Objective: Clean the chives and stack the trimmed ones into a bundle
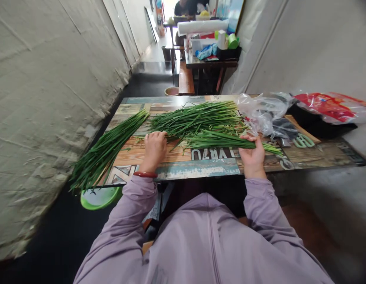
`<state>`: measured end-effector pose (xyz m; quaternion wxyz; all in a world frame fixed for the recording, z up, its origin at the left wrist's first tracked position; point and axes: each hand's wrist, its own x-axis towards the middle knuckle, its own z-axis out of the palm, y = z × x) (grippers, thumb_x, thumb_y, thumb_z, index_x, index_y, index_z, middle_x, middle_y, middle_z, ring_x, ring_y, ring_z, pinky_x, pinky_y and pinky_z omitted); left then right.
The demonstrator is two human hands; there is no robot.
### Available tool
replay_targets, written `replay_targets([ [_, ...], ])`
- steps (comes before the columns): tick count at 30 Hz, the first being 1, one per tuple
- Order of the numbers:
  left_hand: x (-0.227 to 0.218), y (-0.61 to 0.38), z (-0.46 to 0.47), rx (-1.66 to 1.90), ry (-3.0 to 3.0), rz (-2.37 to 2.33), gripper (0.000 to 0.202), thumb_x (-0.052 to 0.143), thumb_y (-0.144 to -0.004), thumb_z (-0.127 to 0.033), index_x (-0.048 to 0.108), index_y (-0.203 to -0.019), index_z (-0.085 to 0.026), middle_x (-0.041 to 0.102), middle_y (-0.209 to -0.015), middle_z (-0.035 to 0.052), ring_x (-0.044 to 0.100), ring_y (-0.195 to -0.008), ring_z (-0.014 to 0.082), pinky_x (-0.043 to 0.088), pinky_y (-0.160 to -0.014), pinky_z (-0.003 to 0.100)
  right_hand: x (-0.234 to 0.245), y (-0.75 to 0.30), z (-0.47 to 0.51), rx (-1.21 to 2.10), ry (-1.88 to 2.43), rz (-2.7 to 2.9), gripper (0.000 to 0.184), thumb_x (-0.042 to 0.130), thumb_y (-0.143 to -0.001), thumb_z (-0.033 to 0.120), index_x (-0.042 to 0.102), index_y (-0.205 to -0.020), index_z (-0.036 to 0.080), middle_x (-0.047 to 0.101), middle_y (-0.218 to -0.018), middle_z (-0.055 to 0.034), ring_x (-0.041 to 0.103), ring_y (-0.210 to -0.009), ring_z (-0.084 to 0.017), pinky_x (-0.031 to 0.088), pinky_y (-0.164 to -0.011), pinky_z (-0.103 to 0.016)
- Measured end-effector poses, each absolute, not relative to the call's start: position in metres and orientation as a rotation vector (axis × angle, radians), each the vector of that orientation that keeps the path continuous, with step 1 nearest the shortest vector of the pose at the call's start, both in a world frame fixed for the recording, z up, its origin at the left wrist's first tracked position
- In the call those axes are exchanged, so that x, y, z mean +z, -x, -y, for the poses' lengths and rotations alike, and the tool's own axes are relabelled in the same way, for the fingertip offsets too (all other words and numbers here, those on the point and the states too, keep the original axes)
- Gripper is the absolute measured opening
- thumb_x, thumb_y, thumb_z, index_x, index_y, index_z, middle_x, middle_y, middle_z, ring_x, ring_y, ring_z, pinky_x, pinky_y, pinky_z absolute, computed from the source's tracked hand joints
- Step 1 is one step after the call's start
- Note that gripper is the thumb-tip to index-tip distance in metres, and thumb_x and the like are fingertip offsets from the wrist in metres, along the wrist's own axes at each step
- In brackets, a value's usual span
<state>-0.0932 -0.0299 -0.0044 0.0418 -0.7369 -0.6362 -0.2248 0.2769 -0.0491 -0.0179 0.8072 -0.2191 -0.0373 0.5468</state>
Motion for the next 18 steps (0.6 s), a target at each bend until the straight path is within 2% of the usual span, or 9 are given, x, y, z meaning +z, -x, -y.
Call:
replay_targets([
  [5, -0.001, 0.080, 0.042, -1.205, 2.322, 1.903, 0.027, 0.044, -0.094, -0.027, 0.062, -0.113, -0.019, 0.070, -0.107, 0.0102, 0.061, -0.104, 0.0243, 0.045, -0.096, 0.040, -0.020, -0.273, 0.054, 1.176, 0.481, 0.079, 0.033, 0.043, -0.097, 0.016, 0.050, -0.066, 0.018, 0.055, -0.060, 0.0041, 0.063, -0.071, -0.010, 0.060, -0.088, -0.030],
  [11, 0.021, 0.059, 0.061, -1.612, 2.244, 1.758, 0.022, 0.045, -0.097, -0.032, 0.063, -0.093, -0.019, 0.069, -0.093, 0.0059, 0.062, -0.092, 0.0192, 0.046, -0.085, 0.033, -0.013, -0.267, 0.061, 1.204, 0.470, 0.077, 0.031, 0.046, -0.097, 0.018, 0.052, -0.066, 0.017, 0.056, -0.062, 0.0043, 0.064, -0.070, -0.010, 0.062, -0.085, -0.030],
  [14, 0.030, 0.042, 0.066, -1.542, 2.300, 1.667, 0.020, 0.049, -0.096, -0.032, 0.062, -0.086, -0.020, 0.066, -0.086, 0.0042, 0.059, -0.087, 0.0186, 0.044, -0.082, 0.033, -0.015, -0.261, 0.063, 1.215, 0.468, 0.092, 0.032, 0.047, -0.098, 0.023, 0.053, -0.067, 0.017, 0.056, -0.061, 0.0044, 0.065, -0.071, -0.011, 0.061, -0.086, -0.032],
  [18, 0.022, 0.018, 0.070, -1.162, 2.553, 1.666, 0.017, 0.053, -0.094, -0.026, 0.062, -0.081, -0.020, 0.066, -0.083, 0.0043, 0.056, -0.083, 0.0195, 0.042, -0.080, 0.034, -0.023, -0.254, 0.063, 1.247, 0.488, 0.058, 0.037, 0.043, -0.101, 0.026, 0.051, -0.066, 0.018, 0.056, -0.060, 0.0038, 0.065, -0.072, -0.011, 0.060, -0.087, -0.032],
])
